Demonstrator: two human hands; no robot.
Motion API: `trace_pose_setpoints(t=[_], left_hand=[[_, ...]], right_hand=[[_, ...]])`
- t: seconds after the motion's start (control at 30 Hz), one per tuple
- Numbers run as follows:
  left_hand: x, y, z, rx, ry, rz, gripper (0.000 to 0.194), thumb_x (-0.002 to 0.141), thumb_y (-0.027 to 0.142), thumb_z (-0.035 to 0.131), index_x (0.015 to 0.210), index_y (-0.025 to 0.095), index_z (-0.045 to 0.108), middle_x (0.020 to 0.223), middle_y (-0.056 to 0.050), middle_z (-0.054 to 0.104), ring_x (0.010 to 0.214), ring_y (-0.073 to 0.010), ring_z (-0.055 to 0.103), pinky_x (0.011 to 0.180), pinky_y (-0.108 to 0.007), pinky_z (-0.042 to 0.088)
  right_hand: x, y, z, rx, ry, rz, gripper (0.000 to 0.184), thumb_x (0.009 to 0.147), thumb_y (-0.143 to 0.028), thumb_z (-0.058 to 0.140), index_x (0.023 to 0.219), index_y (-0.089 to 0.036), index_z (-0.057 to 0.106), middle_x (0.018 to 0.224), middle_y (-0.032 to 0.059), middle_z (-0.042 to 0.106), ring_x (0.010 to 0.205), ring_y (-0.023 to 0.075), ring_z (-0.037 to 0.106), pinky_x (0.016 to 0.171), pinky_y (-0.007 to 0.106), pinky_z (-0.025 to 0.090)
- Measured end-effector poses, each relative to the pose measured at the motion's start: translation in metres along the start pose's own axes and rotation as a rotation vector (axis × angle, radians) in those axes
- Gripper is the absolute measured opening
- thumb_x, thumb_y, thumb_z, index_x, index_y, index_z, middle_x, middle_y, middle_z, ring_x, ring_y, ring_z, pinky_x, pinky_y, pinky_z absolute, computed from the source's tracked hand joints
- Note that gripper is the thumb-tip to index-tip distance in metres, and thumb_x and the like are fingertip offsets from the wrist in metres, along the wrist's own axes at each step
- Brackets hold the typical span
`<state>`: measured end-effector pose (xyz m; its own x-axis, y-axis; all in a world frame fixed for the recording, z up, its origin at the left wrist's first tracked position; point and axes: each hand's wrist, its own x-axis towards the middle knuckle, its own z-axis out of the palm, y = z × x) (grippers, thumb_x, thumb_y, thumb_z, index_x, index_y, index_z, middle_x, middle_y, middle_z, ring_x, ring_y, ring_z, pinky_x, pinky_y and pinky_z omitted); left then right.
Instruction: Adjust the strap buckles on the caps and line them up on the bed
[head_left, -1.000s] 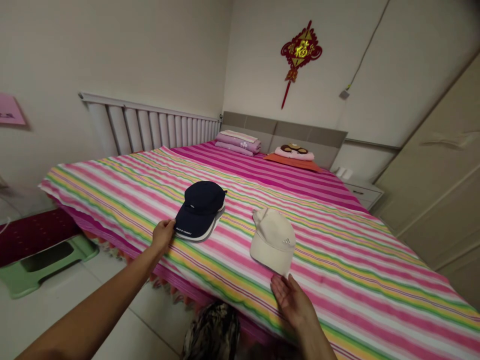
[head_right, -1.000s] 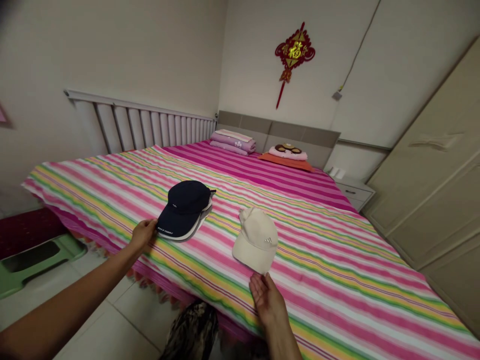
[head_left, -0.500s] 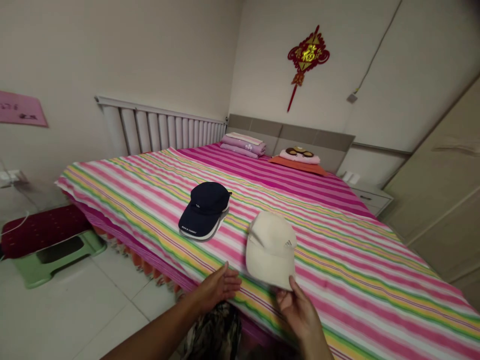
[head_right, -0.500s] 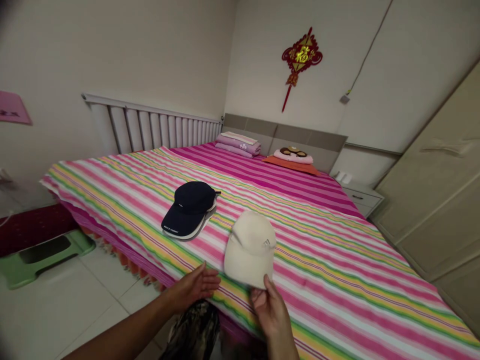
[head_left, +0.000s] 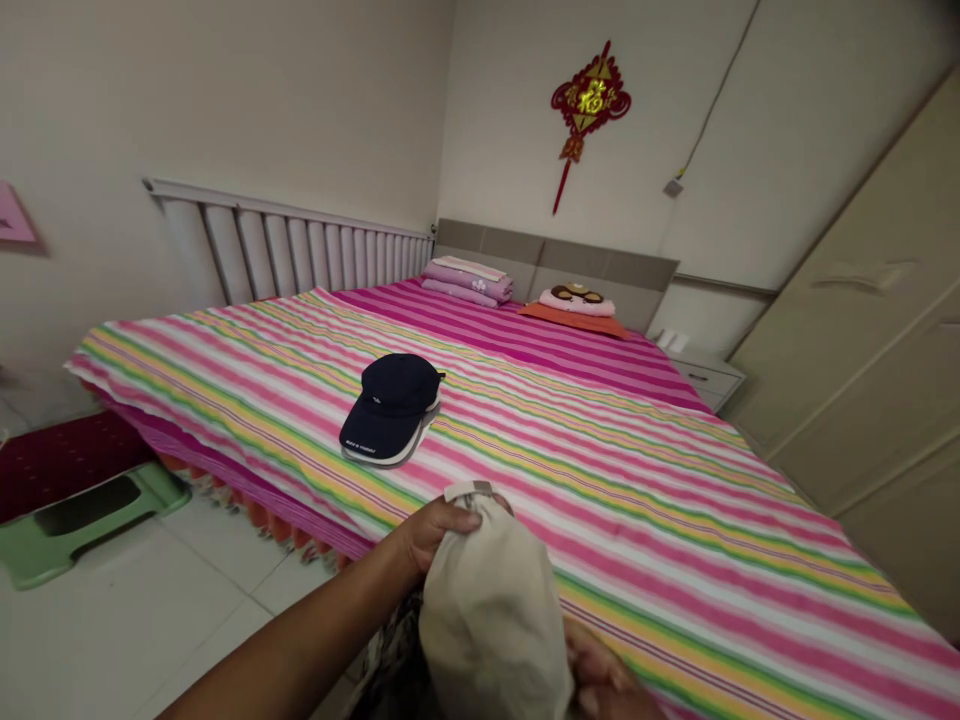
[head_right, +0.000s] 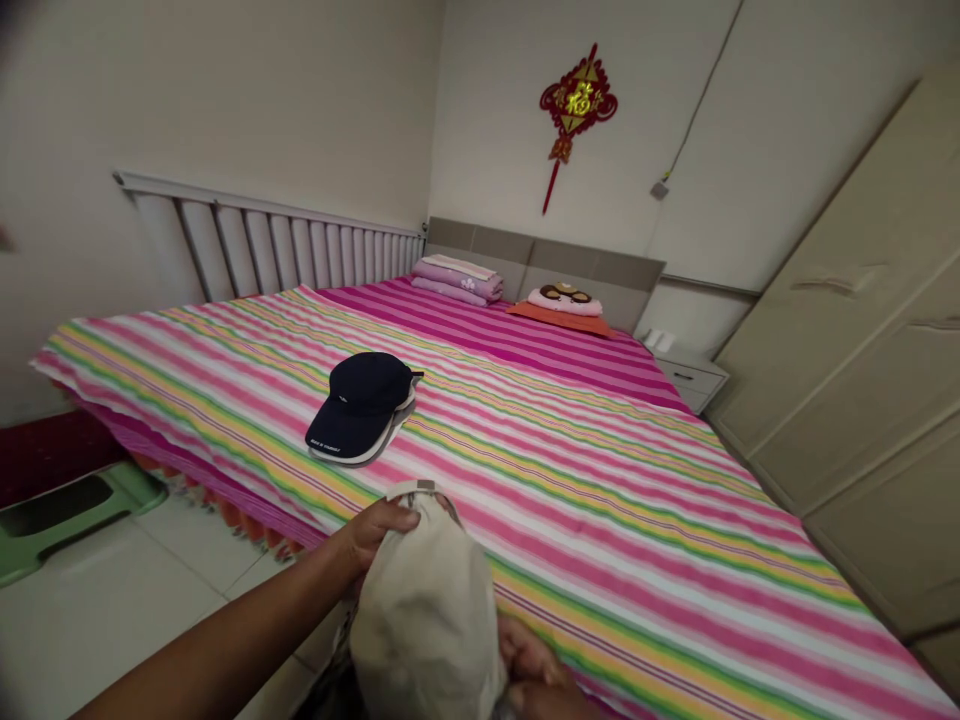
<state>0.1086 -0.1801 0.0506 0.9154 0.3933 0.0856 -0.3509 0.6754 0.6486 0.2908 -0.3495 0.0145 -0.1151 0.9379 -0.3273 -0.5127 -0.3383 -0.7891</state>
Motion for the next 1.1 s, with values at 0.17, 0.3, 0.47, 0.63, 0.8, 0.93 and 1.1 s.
trace_pose_setpoints(t=[0.17, 0.3, 0.47, 0.63, 0.8, 0.93, 1.1], left_hand=[[-0.001, -0.008, 0.031, 0.156, -0.032, -0.094, 0.032, 0.054, 0.017, 0.073, 0.084, 0.011, 0.066, 0.070, -0.008, 0.066, 0.063, -0.0172, 0.061, 0.065, -0.028, 0.046], [-0.004, -0.009, 0.039, 0.212, 0.040, -0.104, 0.037, 0.046, 0.020, 0.078, 0.080, 0.011, 0.067, 0.067, -0.005, 0.064, 0.055, -0.0107, 0.056, 0.055, -0.020, 0.042], [-0.008, -0.008, 0.046, 0.253, 0.083, -0.117, 0.038, 0.045, 0.022, 0.079, 0.080, 0.013, 0.067, 0.067, -0.002, 0.062, 0.053, -0.0079, 0.053, 0.051, -0.017, 0.038], [-0.010, -0.006, 0.055, 0.380, 0.108, -0.171, 0.027, 0.061, 0.030, 0.071, 0.081, 0.014, 0.066, 0.067, -0.002, 0.061, 0.052, -0.0069, 0.051, 0.051, -0.017, 0.037], [-0.012, 0.001, 0.065, 0.557, 0.085, -0.176, 0.026, 0.066, 0.034, 0.067, 0.083, 0.014, 0.065, 0.070, -0.002, 0.060, 0.056, -0.0063, 0.050, 0.055, -0.017, 0.037], [-0.013, -0.002, 0.069, 0.537, 0.135, -0.155, 0.027, 0.064, 0.035, 0.068, 0.080, 0.013, 0.065, 0.066, -0.001, 0.058, 0.054, -0.0059, 0.048, 0.054, -0.017, 0.036], [-0.013, -0.011, 0.067, 0.467, 0.231, -0.082, 0.026, 0.056, 0.030, 0.073, 0.074, 0.013, 0.066, 0.059, 0.001, 0.056, 0.049, -0.0047, 0.044, 0.049, -0.016, 0.033]], right_hand=[[0.001, -0.048, 0.050, -0.088, -0.071, -0.245, 0.037, 0.065, -0.042, 0.067, 0.090, -0.016, 0.061, 0.085, 0.0080, 0.065, 0.075, 0.0187, 0.058, 0.073, 0.029, 0.043], [0.011, -0.057, 0.069, -0.174, 0.033, -0.262, 0.029, 0.066, -0.039, 0.068, 0.061, -0.016, 0.052, 0.041, -0.0052, 0.046, 0.034, 0.0038, 0.031, 0.036, 0.015, 0.024], [0.010, -0.054, 0.071, -0.076, 0.032, -0.299, 0.029, 0.065, -0.035, 0.070, 0.061, -0.017, 0.048, 0.037, -0.0082, 0.039, 0.033, 0.0027, 0.023, 0.034, 0.015, 0.016], [0.006, -0.051, 0.071, -0.041, 0.037, -0.332, 0.028, 0.065, -0.032, 0.070, 0.059, -0.017, 0.047, 0.036, -0.0084, 0.038, 0.033, 0.0028, 0.024, 0.036, 0.016, 0.017], [0.008, -0.052, 0.071, -0.037, 0.041, -0.330, 0.026, 0.065, -0.031, 0.069, 0.059, -0.017, 0.047, 0.036, -0.0093, 0.036, 0.033, 0.0025, 0.023, 0.037, 0.016, 0.017], [0.009, -0.053, 0.073, -0.036, 0.036, -0.338, 0.026, 0.065, -0.031, 0.069, 0.059, -0.017, 0.047, 0.036, -0.0097, 0.035, 0.033, 0.0025, 0.022, 0.036, 0.016, 0.017], [0.010, -0.054, 0.078, -0.008, 0.033, -0.361, 0.026, 0.065, -0.030, 0.068, 0.059, -0.017, 0.047, 0.036, -0.0092, 0.036, 0.034, 0.0025, 0.023, 0.037, 0.016, 0.017]])
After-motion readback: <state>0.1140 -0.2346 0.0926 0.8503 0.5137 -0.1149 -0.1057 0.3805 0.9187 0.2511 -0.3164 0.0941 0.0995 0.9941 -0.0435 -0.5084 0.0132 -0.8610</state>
